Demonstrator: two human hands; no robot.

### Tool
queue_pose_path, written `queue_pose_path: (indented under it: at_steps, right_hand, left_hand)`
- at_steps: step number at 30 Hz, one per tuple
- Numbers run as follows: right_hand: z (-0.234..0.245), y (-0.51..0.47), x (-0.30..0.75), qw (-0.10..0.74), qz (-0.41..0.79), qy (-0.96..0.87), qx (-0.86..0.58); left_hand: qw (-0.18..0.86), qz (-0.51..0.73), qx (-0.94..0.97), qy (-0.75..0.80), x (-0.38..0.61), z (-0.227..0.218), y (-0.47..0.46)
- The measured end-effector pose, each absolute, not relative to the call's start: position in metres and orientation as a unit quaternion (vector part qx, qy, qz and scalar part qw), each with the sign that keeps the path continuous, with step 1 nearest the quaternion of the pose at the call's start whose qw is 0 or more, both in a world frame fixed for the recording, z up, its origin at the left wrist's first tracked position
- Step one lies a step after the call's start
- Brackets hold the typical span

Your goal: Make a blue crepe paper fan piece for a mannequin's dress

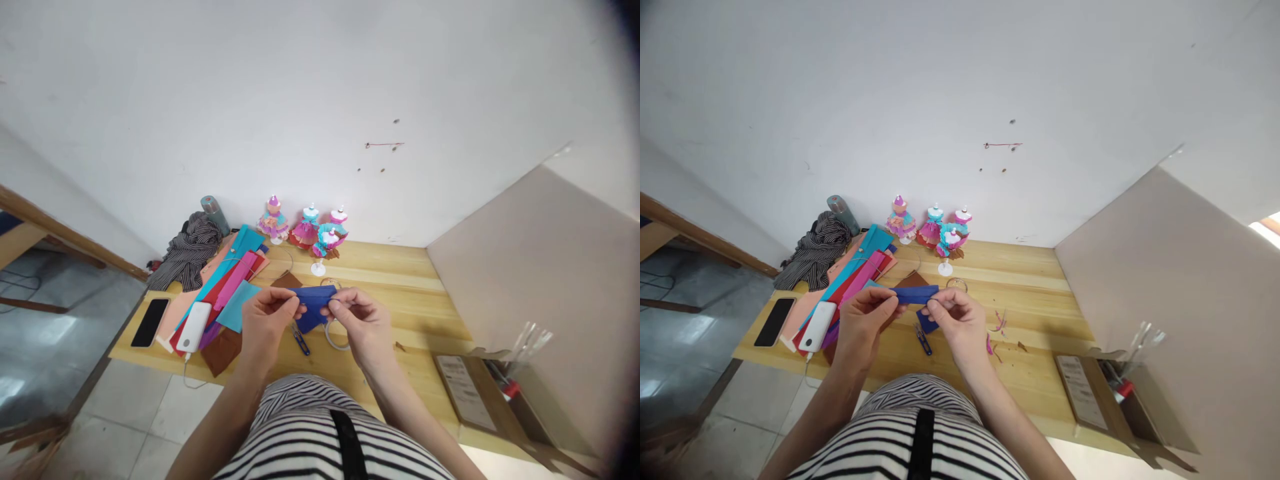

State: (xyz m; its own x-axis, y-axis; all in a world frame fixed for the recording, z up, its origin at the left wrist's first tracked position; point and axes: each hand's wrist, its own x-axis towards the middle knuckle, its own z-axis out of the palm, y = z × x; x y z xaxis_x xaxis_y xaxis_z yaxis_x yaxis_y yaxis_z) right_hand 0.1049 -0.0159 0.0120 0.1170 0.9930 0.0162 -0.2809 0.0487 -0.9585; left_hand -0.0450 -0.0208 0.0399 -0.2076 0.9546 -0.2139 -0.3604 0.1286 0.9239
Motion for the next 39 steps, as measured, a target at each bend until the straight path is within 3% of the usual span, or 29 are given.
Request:
queue_pose_path:
  at_steps: [13, 39]
  right_hand:
    - [0.013, -0.0159, 0.1061, 0.612, 0.565, -0.357, -0.422]
    - [0.0209, -0.022, 0.1088, 0.606, 0.516, -0.413, -0.442]
  left_hand:
    - [0.574, 0.58, 0.28, 0.505, -0.0438, 0.0445, -0.0194]
    - [0.561, 0.576, 0.298, 0.514, -0.0453, 0.0419, -0.0209]
